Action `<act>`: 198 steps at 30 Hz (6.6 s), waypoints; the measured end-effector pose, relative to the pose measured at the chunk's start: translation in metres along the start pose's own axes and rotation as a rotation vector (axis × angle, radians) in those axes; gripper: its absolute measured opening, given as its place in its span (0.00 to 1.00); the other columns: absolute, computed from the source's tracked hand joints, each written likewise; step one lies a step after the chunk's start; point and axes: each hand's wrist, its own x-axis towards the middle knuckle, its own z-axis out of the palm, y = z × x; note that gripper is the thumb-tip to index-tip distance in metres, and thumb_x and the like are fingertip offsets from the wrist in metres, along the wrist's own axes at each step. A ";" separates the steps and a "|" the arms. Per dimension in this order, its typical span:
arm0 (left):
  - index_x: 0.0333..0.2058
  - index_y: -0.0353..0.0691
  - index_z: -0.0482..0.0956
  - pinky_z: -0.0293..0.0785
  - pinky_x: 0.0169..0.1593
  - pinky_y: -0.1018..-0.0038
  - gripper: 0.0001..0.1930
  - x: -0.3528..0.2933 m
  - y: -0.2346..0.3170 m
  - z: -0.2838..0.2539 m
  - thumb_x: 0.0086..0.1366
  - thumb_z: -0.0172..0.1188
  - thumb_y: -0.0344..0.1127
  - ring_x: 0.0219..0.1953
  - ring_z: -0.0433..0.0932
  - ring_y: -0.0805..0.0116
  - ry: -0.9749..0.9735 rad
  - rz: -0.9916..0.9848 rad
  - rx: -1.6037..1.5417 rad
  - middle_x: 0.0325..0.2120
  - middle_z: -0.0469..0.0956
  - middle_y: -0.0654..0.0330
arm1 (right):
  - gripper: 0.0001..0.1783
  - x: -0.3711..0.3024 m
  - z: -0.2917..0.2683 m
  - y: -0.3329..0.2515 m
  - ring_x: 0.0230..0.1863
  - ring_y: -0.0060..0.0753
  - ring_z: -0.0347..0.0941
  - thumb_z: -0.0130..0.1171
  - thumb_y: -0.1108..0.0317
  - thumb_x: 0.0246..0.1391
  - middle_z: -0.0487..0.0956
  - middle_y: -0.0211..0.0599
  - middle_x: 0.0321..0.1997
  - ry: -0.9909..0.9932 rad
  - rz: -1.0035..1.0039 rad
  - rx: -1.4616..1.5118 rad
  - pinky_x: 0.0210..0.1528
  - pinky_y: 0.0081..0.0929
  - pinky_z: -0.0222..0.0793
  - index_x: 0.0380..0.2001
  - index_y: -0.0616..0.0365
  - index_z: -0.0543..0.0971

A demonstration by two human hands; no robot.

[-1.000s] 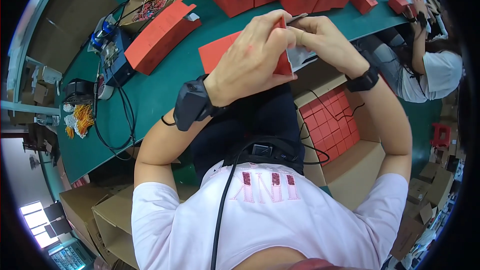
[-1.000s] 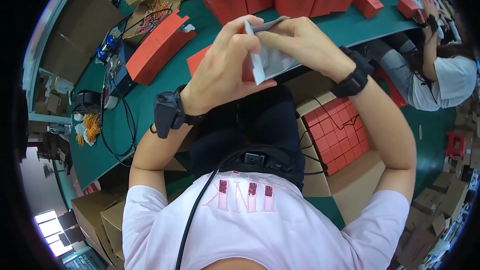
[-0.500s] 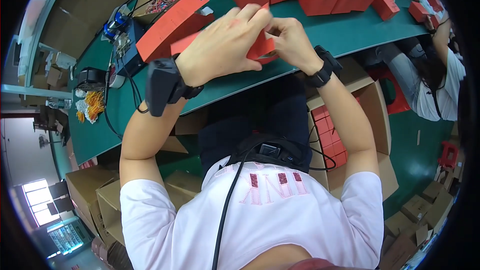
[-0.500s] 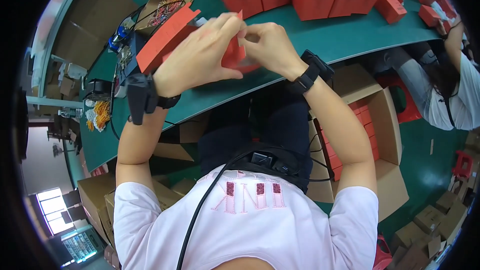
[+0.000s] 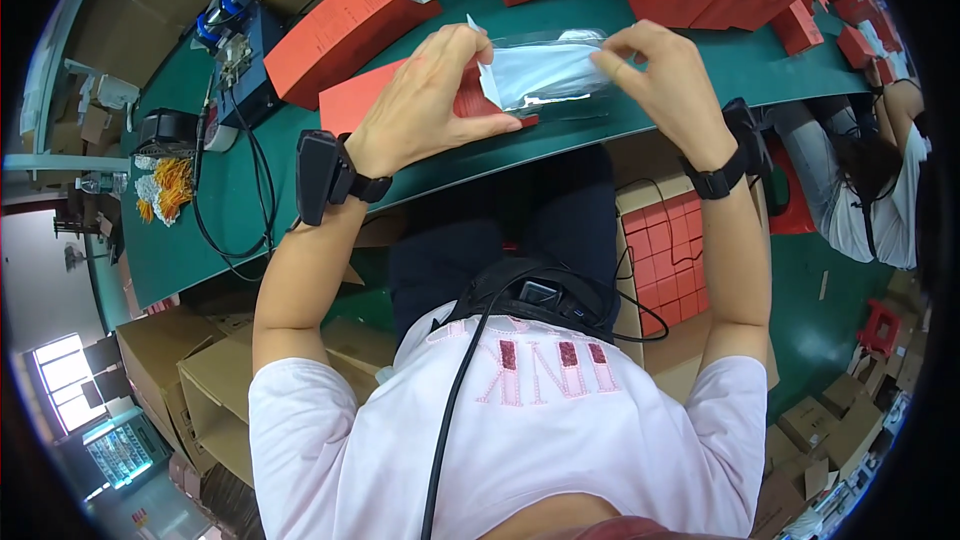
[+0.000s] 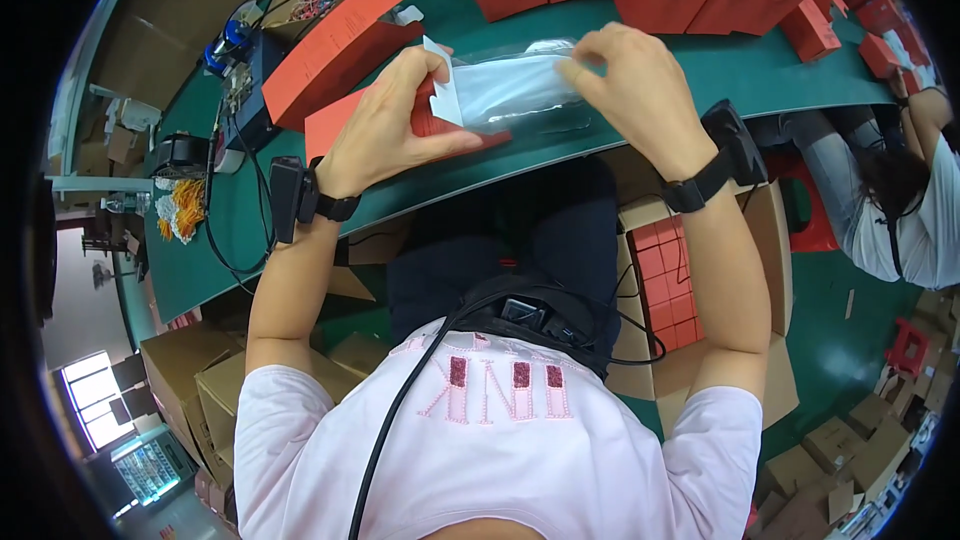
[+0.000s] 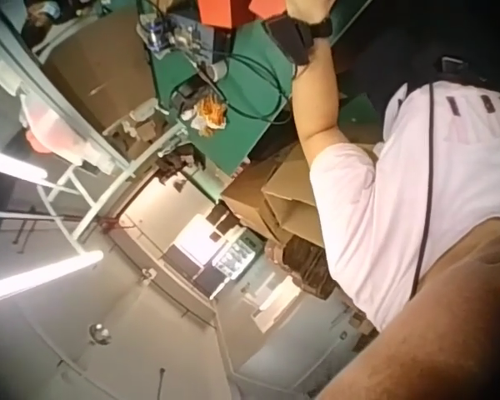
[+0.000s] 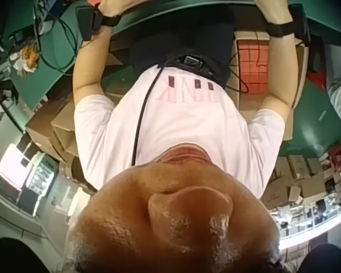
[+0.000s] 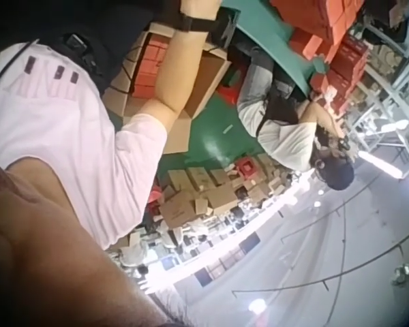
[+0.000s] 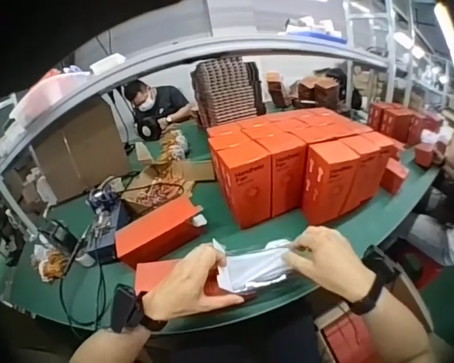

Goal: Packaging handheld fans into individual red boxes and then into larger cartons.

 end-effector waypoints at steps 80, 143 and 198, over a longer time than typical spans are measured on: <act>0.51 0.36 0.72 0.79 0.31 0.73 0.22 -0.046 0.055 -0.011 0.71 0.51 0.49 0.39 0.82 0.65 0.765 -0.405 -1.609 0.44 0.80 0.54 | 0.12 -0.063 -0.065 -0.083 0.36 0.23 0.73 0.50 0.66 0.69 0.79 0.36 0.37 0.550 0.053 0.677 0.44 0.21 0.69 0.39 0.66 0.77; 0.54 0.37 0.70 0.68 0.61 0.47 0.24 -0.021 0.029 -0.002 0.77 0.33 0.50 0.56 0.73 0.47 0.458 -0.396 -2.285 0.52 0.75 0.52 | 0.26 -0.071 -0.014 -0.124 0.25 0.21 0.74 0.56 0.67 0.57 0.81 0.40 0.37 -0.237 0.504 0.997 0.25 0.16 0.70 0.57 0.69 0.73; 0.54 0.42 0.72 0.72 0.56 0.66 0.20 0.034 0.132 0.053 0.68 0.60 0.43 0.51 0.77 0.66 0.416 -0.468 -2.288 0.48 0.78 0.61 | 0.11 -0.061 -0.056 -0.102 0.28 0.13 0.68 0.50 0.72 0.66 0.76 0.23 0.28 0.388 0.215 0.335 0.30 0.14 0.63 0.42 0.67 0.80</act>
